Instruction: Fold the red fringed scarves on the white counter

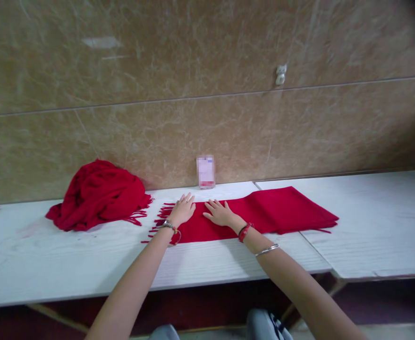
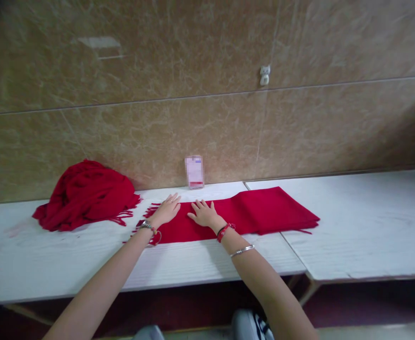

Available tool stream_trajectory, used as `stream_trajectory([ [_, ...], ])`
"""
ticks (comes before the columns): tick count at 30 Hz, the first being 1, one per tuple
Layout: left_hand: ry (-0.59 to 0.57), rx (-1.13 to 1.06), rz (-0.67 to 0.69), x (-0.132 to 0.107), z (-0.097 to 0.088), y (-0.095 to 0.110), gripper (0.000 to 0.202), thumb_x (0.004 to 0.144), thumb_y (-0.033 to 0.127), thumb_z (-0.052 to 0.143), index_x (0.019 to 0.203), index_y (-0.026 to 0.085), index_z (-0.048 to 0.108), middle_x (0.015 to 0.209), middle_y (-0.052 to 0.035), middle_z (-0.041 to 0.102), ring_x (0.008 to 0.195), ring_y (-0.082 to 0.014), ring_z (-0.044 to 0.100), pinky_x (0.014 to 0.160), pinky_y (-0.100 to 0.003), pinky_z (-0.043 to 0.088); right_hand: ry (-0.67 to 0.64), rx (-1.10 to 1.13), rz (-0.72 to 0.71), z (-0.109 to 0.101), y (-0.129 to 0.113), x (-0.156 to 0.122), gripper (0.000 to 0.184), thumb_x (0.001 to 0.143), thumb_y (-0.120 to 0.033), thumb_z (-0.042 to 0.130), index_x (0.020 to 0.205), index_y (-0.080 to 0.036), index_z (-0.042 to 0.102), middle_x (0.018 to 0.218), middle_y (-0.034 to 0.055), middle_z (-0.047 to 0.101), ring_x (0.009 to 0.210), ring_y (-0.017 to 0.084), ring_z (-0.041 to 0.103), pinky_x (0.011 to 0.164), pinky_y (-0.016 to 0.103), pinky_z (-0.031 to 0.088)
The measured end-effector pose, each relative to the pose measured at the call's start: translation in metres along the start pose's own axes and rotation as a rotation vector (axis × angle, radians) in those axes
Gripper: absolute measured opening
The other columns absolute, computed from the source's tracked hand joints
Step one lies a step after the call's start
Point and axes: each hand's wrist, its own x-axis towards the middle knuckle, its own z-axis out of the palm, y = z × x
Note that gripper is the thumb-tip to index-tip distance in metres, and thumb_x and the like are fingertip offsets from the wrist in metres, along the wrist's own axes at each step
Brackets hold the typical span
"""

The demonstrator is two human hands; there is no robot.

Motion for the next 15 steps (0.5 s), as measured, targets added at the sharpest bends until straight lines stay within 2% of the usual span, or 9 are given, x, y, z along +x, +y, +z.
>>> stream_trajectory([
  [3, -0.099, 0.007, -0.066, 0.006, 0.021, 0.009, 0.044, 0.091, 0.030, 0.029, 0.133, 0.021, 0.038, 0.142, -0.0063, 0.032, 0.131, -0.0261, 0.027, 0.104, -0.047, 0.025, -0.003, -0.015, -0.006, 0.002, 0.000, -0.001, 0.058, 0.091, -0.049, 0.023, 0.139, -0.018, 0.028, 0.146, 0.0103, 0.022, 0.133, 0.031, 0.018, 0.101, 0.061, 0.017],
  [6, -0.068, 0.029, -0.045, 0.005, 0.032, 0.007, 0.044, 0.092, 0.033, 0.027, 0.133, 0.022, 0.038, 0.142, -0.0052, 0.033, 0.130, -0.0257, 0.028, 0.104, -0.047, 0.024, 0.023, -0.032, -0.011, 0.003, 0.000, -0.001, 0.054, 0.091, -0.043, 0.023, 0.138, -0.018, 0.028, 0.146, 0.0100, 0.023, 0.132, 0.030, 0.019, 0.100, 0.060, 0.018],
  [12, -0.082, 0.009, -0.028, 0.006, 0.028, 0.003, 0.046, 0.091, 0.031, 0.027, 0.134, 0.020, 0.037, 0.142, -0.0077, 0.033, 0.129, -0.0282, 0.029, 0.103, -0.049, 0.025, 0.048, -0.050, -0.006, 0.002, -0.001, -0.004, 0.053, 0.091, -0.042, 0.021, 0.139, -0.019, 0.027, 0.146, 0.0093, 0.023, 0.132, 0.029, 0.018, 0.101, 0.059, 0.018],
  [15, -0.008, -0.014, -0.005, 0.007, 0.027, 0.004, 0.047, 0.090, 0.030, 0.030, 0.135, 0.021, 0.036, 0.144, -0.0088, 0.029, 0.131, -0.0290, 0.025, 0.102, -0.050, 0.025, 0.031, -0.062, -0.023, -0.002, 0.000, -0.006, 0.052, 0.092, -0.042, 0.019, 0.140, -0.023, 0.025, 0.148, 0.0064, 0.019, 0.133, 0.028, 0.016, 0.102, 0.058, 0.017],
])
